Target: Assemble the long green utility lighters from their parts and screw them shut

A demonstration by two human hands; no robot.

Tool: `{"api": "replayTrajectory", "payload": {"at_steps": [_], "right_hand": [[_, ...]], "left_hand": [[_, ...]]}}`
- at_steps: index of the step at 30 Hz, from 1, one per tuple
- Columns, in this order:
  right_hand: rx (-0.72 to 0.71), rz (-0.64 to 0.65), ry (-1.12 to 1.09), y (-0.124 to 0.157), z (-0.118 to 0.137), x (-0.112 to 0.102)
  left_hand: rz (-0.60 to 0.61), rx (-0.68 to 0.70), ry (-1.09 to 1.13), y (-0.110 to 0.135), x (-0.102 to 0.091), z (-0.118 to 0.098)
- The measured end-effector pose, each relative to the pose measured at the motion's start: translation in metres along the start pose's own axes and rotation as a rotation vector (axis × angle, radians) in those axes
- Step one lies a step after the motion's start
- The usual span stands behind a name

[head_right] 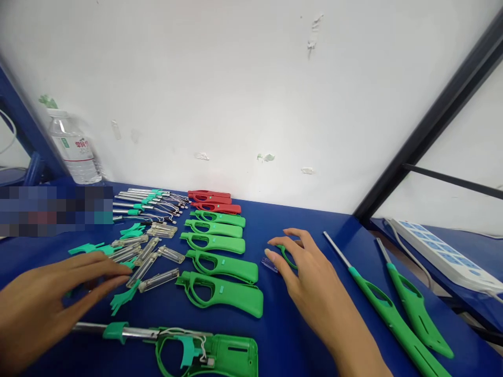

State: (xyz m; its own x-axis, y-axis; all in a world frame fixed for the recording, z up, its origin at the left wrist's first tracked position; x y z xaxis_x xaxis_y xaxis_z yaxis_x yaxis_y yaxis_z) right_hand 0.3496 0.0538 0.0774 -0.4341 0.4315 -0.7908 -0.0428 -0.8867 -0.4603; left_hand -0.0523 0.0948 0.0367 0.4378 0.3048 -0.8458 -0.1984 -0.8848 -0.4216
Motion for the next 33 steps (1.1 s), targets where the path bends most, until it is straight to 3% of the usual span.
{"api": "replayTrajectory", "payload": {"at_steps": [4, 8, 13, 18, 24, 33], "right_hand": [[0.012, -0.169, -0.12, -0.002, 0.022, -0.02], [0.105, -0.3, -0.225, 0.002, 0.031, -0.033], [0.152, -0.288, -0.257, 0.002, 0.03, -0.034], [0.033, -0.249, -0.148, 0.0, 0.031, -0.03], [-0.062, -0.22, -0.057, 0.0, 0.037, -0.027], [-0.049, -0.155, -0.067, 0.0, 0.036, -0.022]], "left_hand": [[0.142, -0.075, -0.119, -0.007, -0.007, 0.027], [0.256, -0.124, -0.196, -0.005, -0.009, 0.035], [0.221, -0.181, -0.252, -0.005, -0.019, 0.044], [0.203, -0.213, -0.252, -0.008, -0.022, 0.053], [0.22, -0.204, -0.245, -0.019, -0.022, 0.048], [0.227, -0.171, -0.16, -0.019, -0.017, 0.046]]}}
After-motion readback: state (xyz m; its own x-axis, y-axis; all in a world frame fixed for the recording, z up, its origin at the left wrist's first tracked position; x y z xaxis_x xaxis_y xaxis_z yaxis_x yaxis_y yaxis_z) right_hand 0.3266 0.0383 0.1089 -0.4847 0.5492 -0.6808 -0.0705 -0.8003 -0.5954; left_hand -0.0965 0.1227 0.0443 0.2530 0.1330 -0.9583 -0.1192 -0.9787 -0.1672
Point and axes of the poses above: each hand's wrist, its own y-axis away from the middle knuckle, its own x-axis out of the palm, z = x × y, the point moved 5 cm from there along -y, towards the middle knuckle, and after that the axes turned 4 degrees about -z, right-handed, at the moved point
